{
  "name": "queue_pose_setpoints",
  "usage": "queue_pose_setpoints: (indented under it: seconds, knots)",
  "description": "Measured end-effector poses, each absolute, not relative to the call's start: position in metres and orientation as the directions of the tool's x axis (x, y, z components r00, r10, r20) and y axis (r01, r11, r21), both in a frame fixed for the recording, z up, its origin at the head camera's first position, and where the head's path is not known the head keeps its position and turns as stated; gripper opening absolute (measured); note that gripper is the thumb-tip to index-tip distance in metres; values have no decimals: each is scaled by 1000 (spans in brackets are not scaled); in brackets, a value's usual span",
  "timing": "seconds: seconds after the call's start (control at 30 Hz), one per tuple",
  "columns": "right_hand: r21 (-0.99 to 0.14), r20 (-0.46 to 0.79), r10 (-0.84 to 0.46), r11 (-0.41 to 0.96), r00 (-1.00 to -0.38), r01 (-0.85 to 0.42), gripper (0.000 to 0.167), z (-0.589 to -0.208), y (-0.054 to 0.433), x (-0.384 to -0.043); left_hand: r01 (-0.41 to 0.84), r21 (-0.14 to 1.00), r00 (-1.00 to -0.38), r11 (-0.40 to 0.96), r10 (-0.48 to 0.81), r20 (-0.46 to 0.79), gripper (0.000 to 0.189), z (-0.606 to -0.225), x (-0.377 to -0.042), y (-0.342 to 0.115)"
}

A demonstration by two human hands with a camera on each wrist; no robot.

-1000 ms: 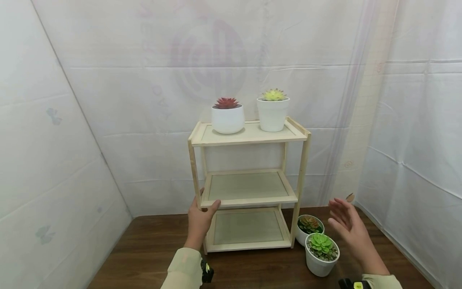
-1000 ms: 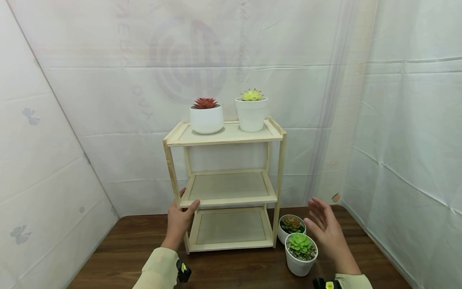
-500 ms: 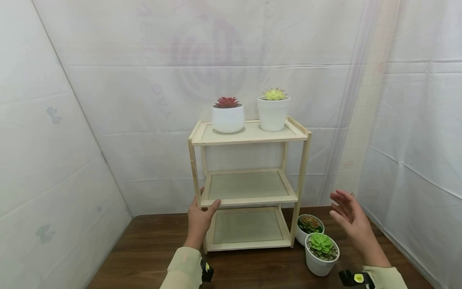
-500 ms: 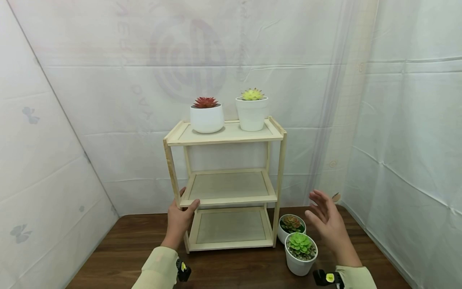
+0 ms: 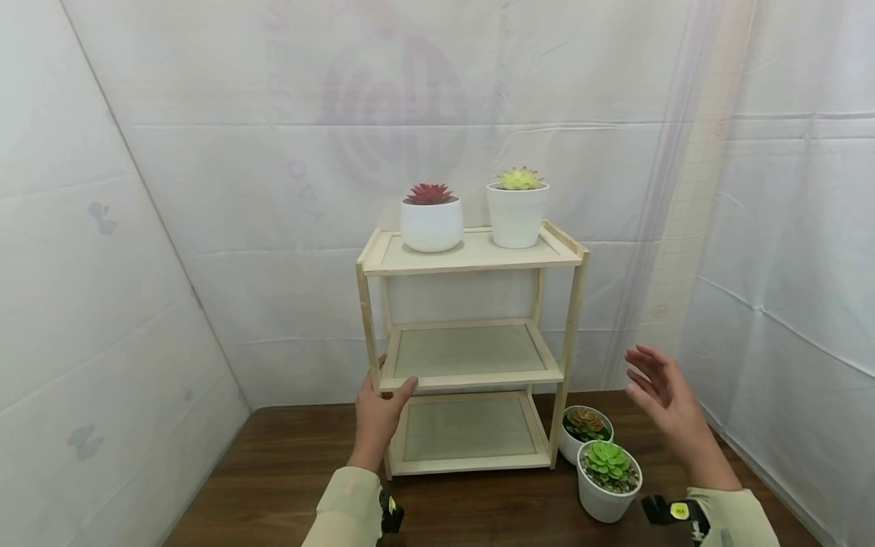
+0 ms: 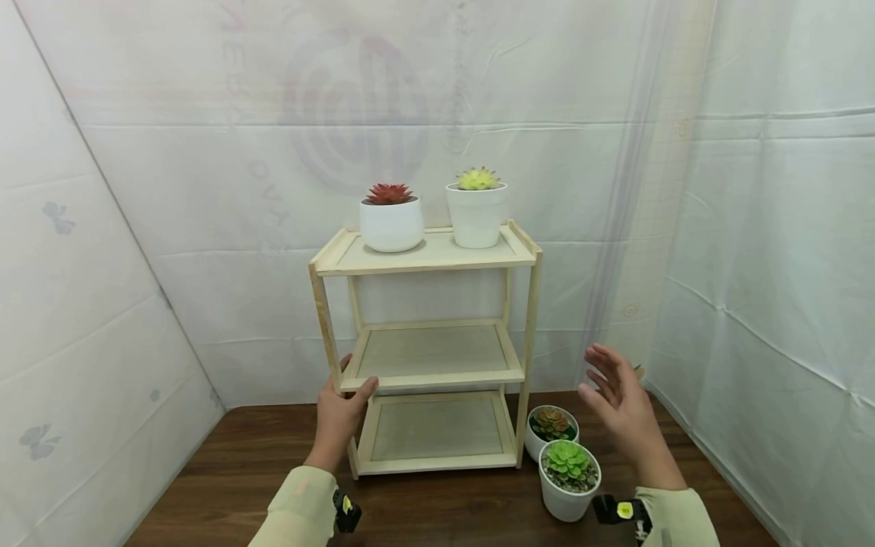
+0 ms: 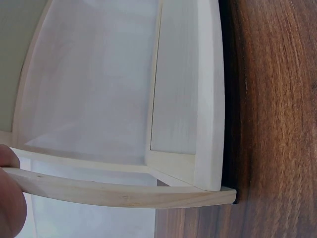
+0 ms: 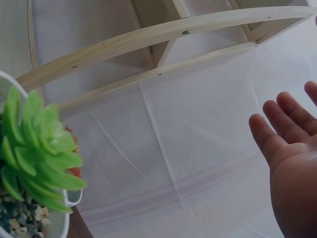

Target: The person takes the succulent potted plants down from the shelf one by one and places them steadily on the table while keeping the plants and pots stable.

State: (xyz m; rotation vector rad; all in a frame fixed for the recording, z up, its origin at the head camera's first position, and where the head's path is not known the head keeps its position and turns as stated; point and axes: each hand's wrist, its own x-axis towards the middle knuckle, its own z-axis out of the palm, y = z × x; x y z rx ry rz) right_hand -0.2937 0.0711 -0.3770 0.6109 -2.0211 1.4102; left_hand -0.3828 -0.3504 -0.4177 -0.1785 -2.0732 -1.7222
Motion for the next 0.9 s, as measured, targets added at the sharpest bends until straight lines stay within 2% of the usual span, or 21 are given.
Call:
queue_pose_setpoints:
  seconds: [0.2,0.63,0.9]
  knots:
    - [-650,707,-33,364,-707,-667,57,-370,70,-295,368,905,-898,216,-171,406,82,-417,-382,-351]
    - [-661,716,-42,281,-697,-696,60,-359,66,-296,400,893,-881,206,-183,436,83,-423,-385,-351]
    - [-623,754,-47,266,-655,-736,61,-350,64,-296,393,894,-882,214,-189,433,82,-422,-384,-351]
